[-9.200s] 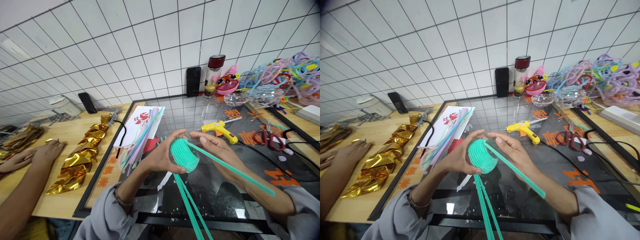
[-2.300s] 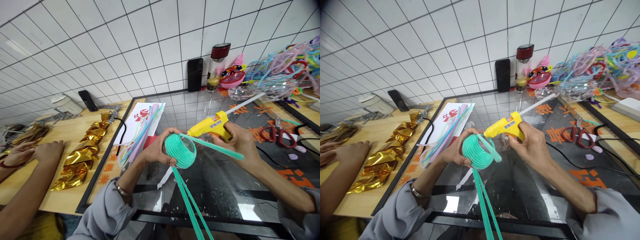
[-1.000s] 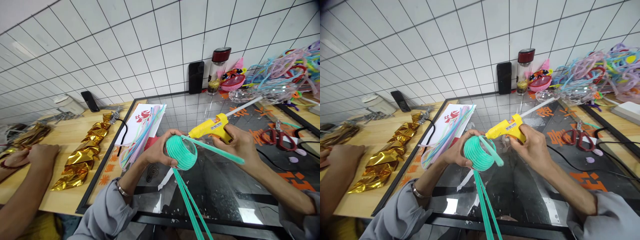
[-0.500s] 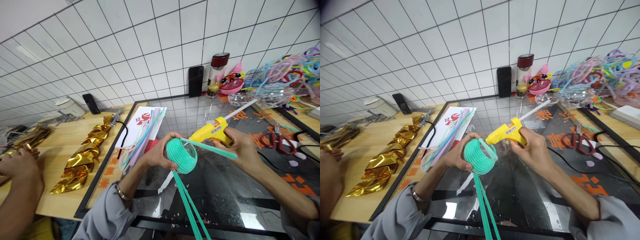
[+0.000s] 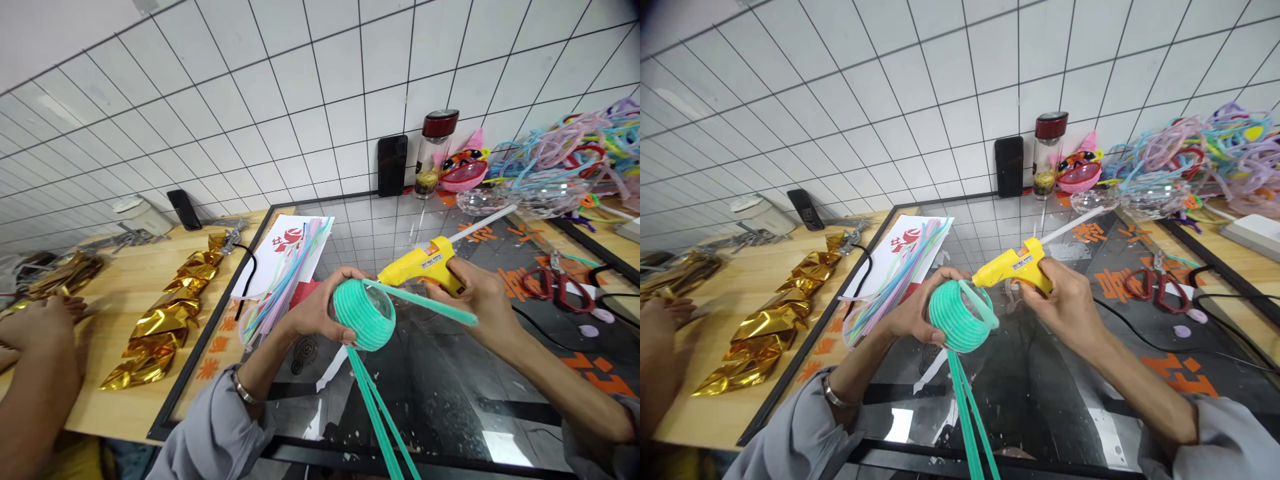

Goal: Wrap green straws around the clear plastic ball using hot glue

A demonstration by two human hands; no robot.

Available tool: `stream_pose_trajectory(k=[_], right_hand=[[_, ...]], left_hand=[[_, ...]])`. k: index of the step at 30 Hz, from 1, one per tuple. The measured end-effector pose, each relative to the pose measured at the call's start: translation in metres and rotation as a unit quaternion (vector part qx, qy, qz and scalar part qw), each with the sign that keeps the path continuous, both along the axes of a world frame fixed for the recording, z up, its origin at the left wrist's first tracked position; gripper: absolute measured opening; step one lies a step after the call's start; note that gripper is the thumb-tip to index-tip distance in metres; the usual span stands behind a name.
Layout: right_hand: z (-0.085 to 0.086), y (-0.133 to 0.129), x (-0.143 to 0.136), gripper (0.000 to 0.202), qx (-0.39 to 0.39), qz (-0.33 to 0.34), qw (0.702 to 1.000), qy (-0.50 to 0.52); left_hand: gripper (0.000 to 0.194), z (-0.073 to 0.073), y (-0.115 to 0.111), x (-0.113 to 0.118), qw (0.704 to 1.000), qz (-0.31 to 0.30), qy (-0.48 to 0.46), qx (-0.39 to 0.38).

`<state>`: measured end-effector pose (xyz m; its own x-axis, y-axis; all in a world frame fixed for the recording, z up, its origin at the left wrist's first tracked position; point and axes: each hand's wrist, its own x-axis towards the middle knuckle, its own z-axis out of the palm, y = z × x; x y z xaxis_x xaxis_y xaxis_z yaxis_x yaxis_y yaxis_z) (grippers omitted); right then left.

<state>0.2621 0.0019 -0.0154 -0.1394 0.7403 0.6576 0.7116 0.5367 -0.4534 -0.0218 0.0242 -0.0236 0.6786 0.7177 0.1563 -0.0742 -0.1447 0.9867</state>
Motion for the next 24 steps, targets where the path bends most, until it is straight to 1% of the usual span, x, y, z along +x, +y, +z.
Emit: stream_pose_trajectory(k=[5,11,16,21,24], right_hand=[[0.0030,0.0016,0.0044,0.035,-0.022,0.022,1.000,0.000],[-0.0034,0.0015,0.0036,0.034,-0.022,0.000,1.000,-0.005],[-0.0061,0.0010,0.0022,0.033,-0.011,0.003,1.000,-0.002],[-0.0046,0.0015,0.0024,0.030,-0.010,0.011,1.000,-0.007],[-0.0009,0.0014,0.0029,0.032,-0.011,0.018,1.000,-0.001]], left_hand=[[0.086,-0.0031,0.0019,-0.0006,1.000,0.001,0.002,0.000],[0.087,-0.0017,0.0008,-0.0005,1.000,-0.002,-0.002,0.002],[0.086,0.0004,-0.0001,0.0005,1.000,0.001,0.007,0.005],[0.086,0.0004,0.0008,0.0004,1.000,0.006,0.007,0.009],[0.086,0.0005,0.0013,0.0004,1.000,0.005,0.006,0.005]])
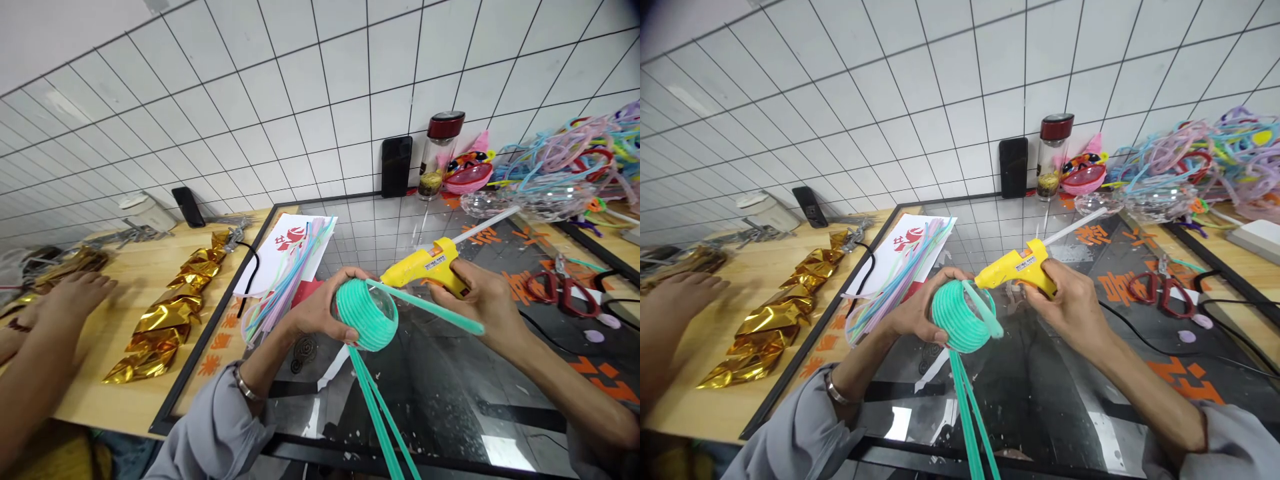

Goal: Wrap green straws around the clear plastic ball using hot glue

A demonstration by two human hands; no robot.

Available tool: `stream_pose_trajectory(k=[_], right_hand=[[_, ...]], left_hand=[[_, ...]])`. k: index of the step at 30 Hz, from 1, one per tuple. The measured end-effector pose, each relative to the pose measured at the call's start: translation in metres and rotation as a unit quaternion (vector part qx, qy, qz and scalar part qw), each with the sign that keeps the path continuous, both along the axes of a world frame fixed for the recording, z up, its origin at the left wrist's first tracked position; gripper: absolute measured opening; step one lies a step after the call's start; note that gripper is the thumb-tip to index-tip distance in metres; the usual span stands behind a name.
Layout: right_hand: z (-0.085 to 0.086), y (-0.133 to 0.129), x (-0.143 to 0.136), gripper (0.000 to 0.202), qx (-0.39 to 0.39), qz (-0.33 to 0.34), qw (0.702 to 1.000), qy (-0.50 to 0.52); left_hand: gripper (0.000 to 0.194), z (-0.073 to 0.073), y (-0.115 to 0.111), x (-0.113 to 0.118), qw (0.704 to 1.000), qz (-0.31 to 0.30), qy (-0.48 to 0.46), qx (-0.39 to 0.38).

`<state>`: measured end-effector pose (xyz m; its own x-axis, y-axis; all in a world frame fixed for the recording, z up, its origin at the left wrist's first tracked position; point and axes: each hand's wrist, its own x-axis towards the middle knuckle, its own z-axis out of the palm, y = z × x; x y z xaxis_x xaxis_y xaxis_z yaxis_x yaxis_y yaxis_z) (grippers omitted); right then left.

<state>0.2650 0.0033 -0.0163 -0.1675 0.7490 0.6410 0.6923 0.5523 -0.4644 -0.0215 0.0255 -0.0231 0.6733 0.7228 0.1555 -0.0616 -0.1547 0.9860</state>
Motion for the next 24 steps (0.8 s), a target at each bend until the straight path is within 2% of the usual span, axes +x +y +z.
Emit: stream_pose_trajectory(k=[6,15,24], right_hand=[[0.0079,-0.0004,0.0006,0.034,-0.003,0.002,1.000,-0.009],[0.0022,-0.0003,-0.0003,0.035,0.013,-0.032,0.999,-0.025],[0.0071,0.0013,0.0025,0.035,-0.020,0.006,1.000,-0.002]], left_hand=[[0.084,-0.0007,0.0000,0.0006,1.000,-0.008,-0.005,-0.009],[0.086,-0.0014,0.0005,-0.0013,1.000,-0.006,0.010,0.005],[0.088,-0.0005,0.0003,-0.0009,1.000,-0.004,0.011,-0.002]])
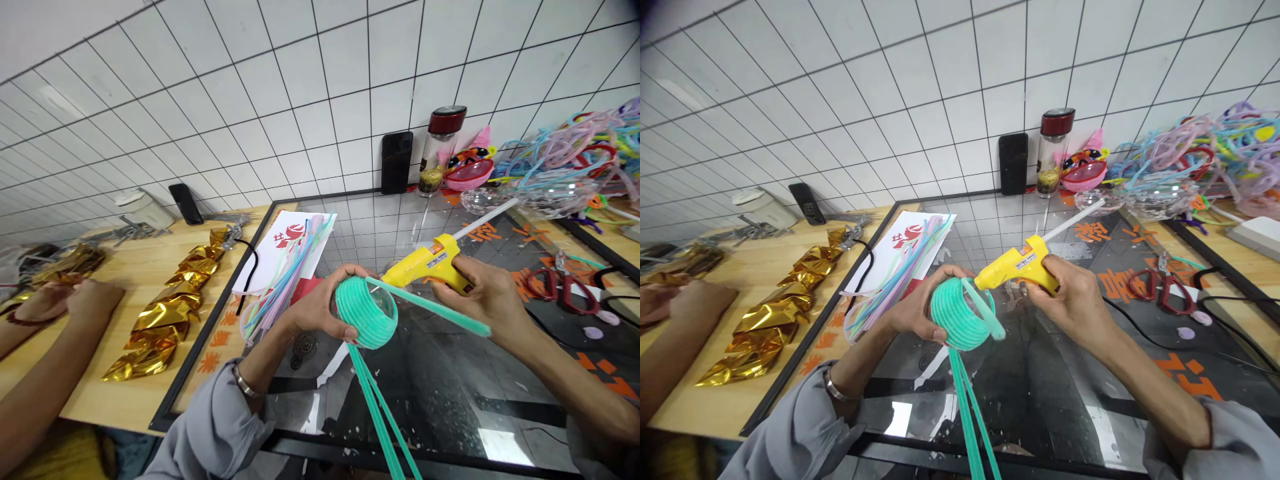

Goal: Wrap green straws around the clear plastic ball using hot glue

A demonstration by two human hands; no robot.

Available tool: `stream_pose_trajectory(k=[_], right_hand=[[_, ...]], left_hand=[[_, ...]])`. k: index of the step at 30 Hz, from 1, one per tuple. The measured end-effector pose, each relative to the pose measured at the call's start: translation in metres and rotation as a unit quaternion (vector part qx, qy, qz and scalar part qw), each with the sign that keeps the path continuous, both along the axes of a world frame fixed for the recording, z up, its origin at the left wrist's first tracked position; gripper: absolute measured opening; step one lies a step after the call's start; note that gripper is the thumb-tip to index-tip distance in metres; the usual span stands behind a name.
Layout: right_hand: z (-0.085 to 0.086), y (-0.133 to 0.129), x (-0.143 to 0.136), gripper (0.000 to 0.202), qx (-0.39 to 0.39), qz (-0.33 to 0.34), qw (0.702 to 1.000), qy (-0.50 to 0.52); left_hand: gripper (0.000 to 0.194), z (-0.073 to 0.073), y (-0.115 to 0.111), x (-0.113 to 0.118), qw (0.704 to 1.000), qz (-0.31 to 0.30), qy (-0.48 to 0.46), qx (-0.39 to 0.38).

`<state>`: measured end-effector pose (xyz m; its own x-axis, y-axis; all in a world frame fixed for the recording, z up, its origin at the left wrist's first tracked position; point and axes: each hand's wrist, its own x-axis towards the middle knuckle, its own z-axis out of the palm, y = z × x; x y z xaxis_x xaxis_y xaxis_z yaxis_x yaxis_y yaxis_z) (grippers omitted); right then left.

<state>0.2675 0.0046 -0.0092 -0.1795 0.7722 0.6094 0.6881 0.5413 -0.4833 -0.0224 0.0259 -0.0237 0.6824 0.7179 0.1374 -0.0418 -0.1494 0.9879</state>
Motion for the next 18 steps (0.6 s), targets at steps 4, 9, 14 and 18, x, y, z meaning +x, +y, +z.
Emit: stream_pose_trajectory(k=[4,9,14,18], right_hand=[[0.0012,0.0004,0.0003,0.035,0.001,-0.008,1.000,-0.008],[0.0034,-0.0002,-0.0023,0.034,0.018,-0.020,1.000,-0.014],[0.0030,-0.0002,-0.0008,0.035,0.006,-0.004,1.000,-0.007],[0.0024,-0.0006,0.0010,0.035,-0.002,0.006,1.000,-0.002]], left_hand=[[0.086,-0.0011,-0.0005,-0.0005,1.000,0.001,-0.005,-0.009],[0.086,-0.0036,0.0002,-0.0011,1.000,-0.005,-0.008,-0.001],[0.086,-0.0030,0.0008,-0.0010,1.000,0.003,-0.001,0.005],[0.086,-0.0003,0.0008,-0.0002,1.000,-0.003,0.004,0.014]])
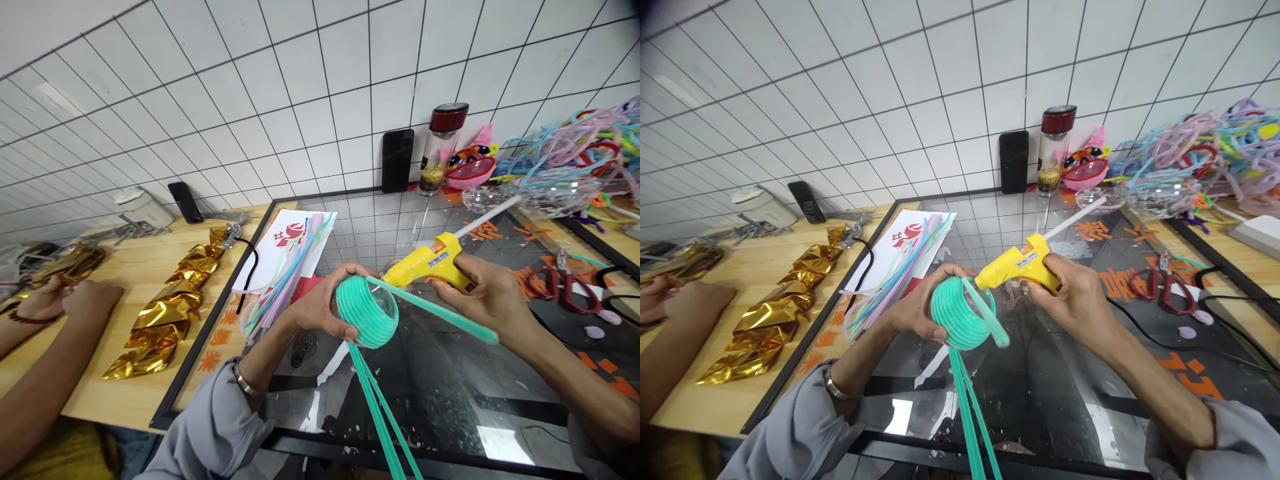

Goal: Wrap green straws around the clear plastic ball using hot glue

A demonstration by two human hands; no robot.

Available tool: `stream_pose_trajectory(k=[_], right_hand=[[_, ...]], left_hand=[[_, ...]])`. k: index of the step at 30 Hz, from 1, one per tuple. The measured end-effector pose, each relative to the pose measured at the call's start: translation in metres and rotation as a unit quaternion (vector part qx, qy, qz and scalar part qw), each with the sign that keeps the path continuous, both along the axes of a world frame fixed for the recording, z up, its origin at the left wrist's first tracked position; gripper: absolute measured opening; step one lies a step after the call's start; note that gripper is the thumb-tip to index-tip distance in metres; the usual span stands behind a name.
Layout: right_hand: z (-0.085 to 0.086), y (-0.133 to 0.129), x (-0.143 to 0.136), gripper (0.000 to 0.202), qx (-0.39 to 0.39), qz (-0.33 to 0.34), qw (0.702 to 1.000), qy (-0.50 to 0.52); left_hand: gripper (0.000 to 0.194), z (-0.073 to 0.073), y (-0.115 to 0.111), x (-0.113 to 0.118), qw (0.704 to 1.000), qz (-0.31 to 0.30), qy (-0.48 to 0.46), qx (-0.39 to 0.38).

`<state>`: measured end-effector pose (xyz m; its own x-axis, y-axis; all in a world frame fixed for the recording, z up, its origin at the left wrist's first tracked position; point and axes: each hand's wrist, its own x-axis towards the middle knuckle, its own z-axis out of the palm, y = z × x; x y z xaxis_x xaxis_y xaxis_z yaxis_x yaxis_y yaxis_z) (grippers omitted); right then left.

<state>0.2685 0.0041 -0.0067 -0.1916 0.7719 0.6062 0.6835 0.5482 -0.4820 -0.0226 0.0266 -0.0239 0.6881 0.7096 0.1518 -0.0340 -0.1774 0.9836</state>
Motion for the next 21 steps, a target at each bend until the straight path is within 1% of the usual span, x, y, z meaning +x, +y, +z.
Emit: stream_pose_trajectory(k=[5,8,12,17,21], right_hand=[[0.0001,0.0000,-0.0010,0.034,-0.008,-0.016,1.000,-0.010],[0.0004,0.0000,-0.0035,0.035,0.001,-0.028,1.000,-0.013],[0.0008,-0.0001,-0.0058,0.034,0.011,-0.025,1.000,-0.008],[-0.0001,0.0009,-0.0022,0.034,-0.011,-0.022,1.000,-0.004],[0.0003,0.0009,0.0013,0.033,-0.047,-0.006,0.999,0.002]], left_hand=[[0.086,-0.0001,-0.0001,0.0002,1.000,-0.002,-0.005,-0.012],[0.086,-0.0007,-0.0004,0.0003,1.000,-0.004,-0.011,-0.021],[0.086,-0.0010,-0.0002,0.0004,1.000,-0.003,-0.015,-0.027],[0.086,0.0003,0.0006,0.0002,1.000,-0.006,-0.011,-0.018],[0.086,0.0008,0.0002,0.0001,1.000,0.000,0.002,-0.017]])
